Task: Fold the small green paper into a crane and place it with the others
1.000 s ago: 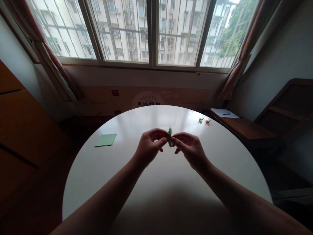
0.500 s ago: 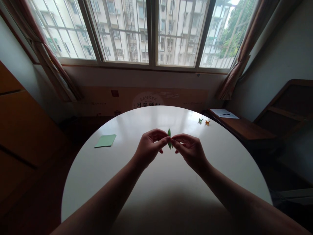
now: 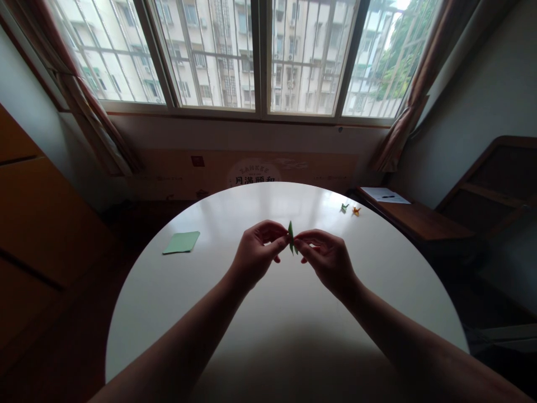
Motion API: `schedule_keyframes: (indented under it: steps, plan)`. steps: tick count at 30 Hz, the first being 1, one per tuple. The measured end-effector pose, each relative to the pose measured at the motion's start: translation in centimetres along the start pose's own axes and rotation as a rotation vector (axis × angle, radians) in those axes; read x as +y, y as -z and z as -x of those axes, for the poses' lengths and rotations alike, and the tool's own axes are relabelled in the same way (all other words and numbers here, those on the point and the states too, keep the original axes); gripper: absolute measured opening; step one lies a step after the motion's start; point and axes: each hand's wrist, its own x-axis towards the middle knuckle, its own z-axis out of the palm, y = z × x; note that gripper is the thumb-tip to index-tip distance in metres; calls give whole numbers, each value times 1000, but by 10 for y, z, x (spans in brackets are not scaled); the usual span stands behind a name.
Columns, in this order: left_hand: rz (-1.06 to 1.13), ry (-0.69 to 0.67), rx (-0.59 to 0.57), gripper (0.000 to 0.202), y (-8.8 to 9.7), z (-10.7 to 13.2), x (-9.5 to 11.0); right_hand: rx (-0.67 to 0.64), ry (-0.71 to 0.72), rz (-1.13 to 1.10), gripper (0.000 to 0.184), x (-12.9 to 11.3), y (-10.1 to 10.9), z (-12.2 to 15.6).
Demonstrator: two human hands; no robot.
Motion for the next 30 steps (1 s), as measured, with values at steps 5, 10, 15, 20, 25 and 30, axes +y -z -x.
schedule_keyframes:
  steps: [5, 10, 15, 20, 25, 30]
  plan:
    - [-23, -22, -1, 19, -1, 1, 0, 20, 16, 33, 13, -2, 0, 0]
    - [95, 6, 4, 24, -2, 0, 1, 9, 97, 81, 11, -6, -1, 1]
    - [223, 51, 8, 31, -3, -1, 1, 28, 143, 104, 11, -11, -1, 2]
    - [239, 57, 2, 32, -4, 0, 1, 35, 82, 21, 12, -10, 0, 1]
    - [223, 75, -18, 33, -5, 0, 1, -1, 11, -85, 11, -9, 2, -2]
    - [231, 79, -10, 33, -4, 0, 1, -45, 23, -4, 5, -12, 4, -1]
